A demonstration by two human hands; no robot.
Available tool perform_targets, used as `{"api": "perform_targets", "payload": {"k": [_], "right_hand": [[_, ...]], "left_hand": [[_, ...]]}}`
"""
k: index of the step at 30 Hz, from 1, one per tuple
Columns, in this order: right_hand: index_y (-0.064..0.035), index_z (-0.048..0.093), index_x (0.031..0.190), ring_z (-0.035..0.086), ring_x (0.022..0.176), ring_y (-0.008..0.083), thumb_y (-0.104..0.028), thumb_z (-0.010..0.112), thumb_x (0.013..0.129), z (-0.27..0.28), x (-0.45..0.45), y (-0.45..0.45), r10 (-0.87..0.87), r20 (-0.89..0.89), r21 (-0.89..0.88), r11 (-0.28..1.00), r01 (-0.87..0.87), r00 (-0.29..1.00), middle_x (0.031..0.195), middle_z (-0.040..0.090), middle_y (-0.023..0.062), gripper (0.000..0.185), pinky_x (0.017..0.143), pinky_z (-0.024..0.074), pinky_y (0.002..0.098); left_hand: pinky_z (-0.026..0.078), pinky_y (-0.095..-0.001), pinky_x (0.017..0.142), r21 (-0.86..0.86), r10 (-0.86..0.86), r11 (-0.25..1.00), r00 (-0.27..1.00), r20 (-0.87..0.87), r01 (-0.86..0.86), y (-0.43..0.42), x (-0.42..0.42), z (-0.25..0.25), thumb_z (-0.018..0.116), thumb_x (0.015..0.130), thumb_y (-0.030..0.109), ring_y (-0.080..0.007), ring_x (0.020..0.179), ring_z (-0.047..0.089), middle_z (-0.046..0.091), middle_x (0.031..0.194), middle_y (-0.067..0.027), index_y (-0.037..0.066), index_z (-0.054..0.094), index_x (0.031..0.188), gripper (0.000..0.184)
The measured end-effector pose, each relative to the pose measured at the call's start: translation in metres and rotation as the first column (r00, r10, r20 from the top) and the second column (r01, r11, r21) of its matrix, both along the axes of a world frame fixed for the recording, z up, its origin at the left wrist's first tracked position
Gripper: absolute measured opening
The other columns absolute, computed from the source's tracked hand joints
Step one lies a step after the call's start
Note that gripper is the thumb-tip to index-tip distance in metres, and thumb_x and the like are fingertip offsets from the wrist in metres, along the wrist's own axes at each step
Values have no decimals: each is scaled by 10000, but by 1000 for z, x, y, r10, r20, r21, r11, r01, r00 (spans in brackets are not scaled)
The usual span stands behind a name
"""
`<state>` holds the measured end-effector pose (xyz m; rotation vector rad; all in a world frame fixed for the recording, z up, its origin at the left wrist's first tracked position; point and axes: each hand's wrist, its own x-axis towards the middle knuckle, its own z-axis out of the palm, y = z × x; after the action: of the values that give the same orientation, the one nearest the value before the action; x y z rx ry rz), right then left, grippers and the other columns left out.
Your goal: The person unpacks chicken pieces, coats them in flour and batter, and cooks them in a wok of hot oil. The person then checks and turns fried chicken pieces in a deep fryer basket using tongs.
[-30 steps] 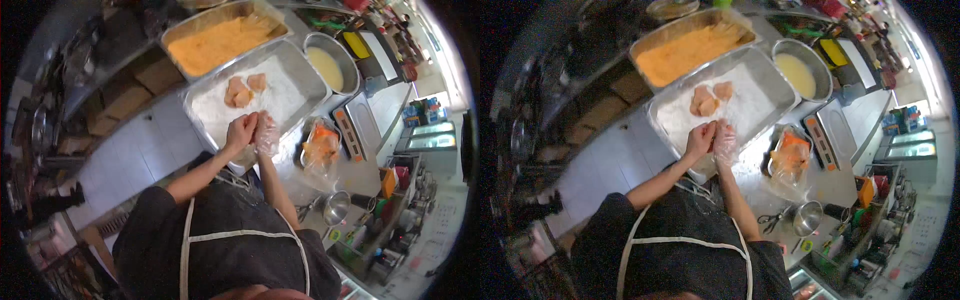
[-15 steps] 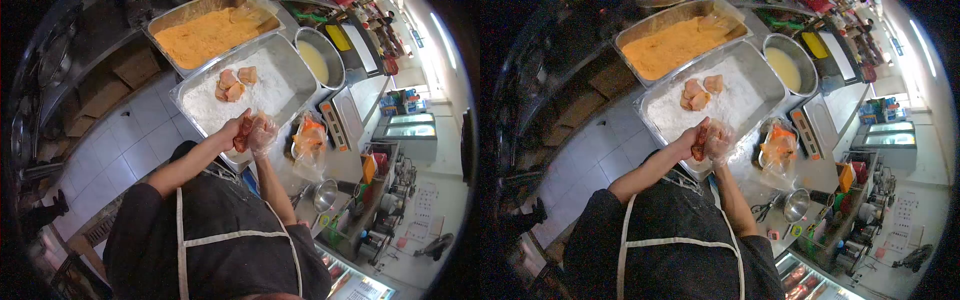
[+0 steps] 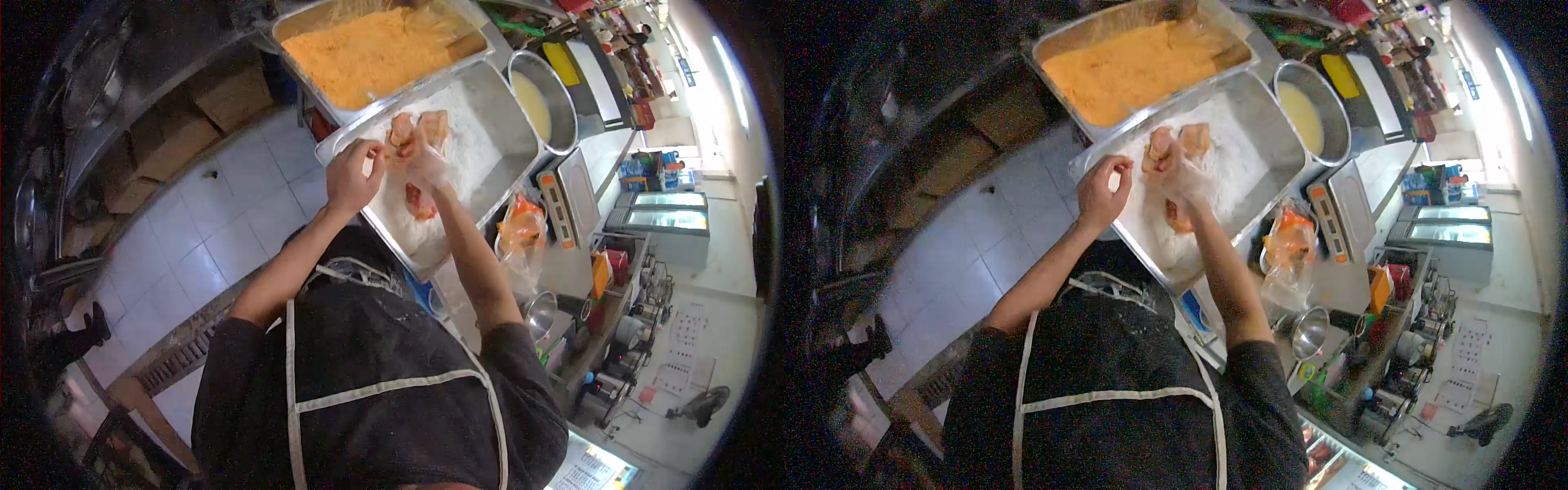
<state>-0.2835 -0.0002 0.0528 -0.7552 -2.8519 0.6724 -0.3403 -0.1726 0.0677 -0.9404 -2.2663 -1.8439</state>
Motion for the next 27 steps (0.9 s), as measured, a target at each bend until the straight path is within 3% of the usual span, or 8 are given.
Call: {"api": "perform_targets", "payload": {"k": [9, 11, 14, 17, 20, 21, 23, 27], "right_hand": [[-23, 589, 975, 595, 687, 168, -344, 686, 722, -5, 30, 88, 257, 406, -683, 723, 105, 877, 838, 637, 95, 419, 631, 473, 316], [-46, 568, 963, 605, 747, 236, -376, 684, 716, 17, 27, 68, 262, 185, 12, 963, -269, 947, 808, 612, 132, 428, 661, 467, 358], [-117, 548, 1020, 598, 790, 296, -366, 675, 708, 4, -12, 28, -207, -55, -658, 744, 120, 977, 836, 597, 161, 418, 688, 463, 381], [-107, 499, 1030, 596, 737, 313, -397, 530, 816, -29, -45, 34, 117, 149, 113, 985, -134, 982, 835, 598, 120, 362, 638, 468, 434], [-102, 507, 1014, 586, 697, 253, -342, 546, 823, -79, -51, 67, 60, 95, 274, 958, -84, 994, 825, 596, 63, 309, 597, 469, 381], [-95, 515, 1023, 583, 702, 226, -311, 572, 810, -78, -35, 85, 25, -101, -368, 928, -61, 995, 824, 601, 44, 309, 605, 470, 357], [-70, 528, 1050, 584, 744, 191, -267, 624, 777, -37, -21, 104, -110, -190, -840, 532, -104, 976, 853, 611, 37, 350, 647, 468, 324], [-9, 547, 1056, 576, 838, 140, -247, 632, 781, -59, -6, 177, 16, -18, -744, 668, -24, 1000, 899, 609, 53, 374, 709, 461, 286]], "left_hand": [[468, -329, 586, -25, 105, 994, 994, 15, -105, 7, -6, 5, 572, 755, 102, -207, 675, 609, 619, 778, -64, 76, 556, 895, 143], [467, -314, 605, -45, 96, 995, 994, 47, -94, 8, -3, 2, 574, 763, 94, -195, 683, 610, 616, 774, -62, 69, 558, 904, 144], [467, -298, 626, -80, 109, 991, 992, 59, -104, 9, -2, 7, 578, 774, 93, -182, 699, 616, 619, 775, -60, 65, 558, 920, 150], [469, -297, 632, -106, 143, 985, 989, 31, -139, 13, -3, 8, 577, 789, 108, -186, 703, 618, 627, 783, -59, 71, 560, 928, 145], [470, -294, 642, -131, 171, 977, 985, 32, -166, 15, -3, 7, 581, 787, 107, -185, 702, 617, 628, 787, -61, 71, 562, 935, 155], [470, -290, 652, -159, 173, 973, 984, 44, -164, 14, 0, 5, 577, 787, 99, -176, 707, 620, 630, 792, -65, 66, 559, 944, 161], [471, -303, 632, -146, 191, 973, 979, 65, -180, 15, 1, 4, 571, 784, 106, -183, 705, 619, 630, 786, -61, 71, 560, 935, 155], [475, -314, 610, -123, 217, 970, 974, 69, -208, 17, -3, 1, 572, 773, 104, -186, 697, 621, 633, 777, -54, 80, 557, 930, 160]]}}
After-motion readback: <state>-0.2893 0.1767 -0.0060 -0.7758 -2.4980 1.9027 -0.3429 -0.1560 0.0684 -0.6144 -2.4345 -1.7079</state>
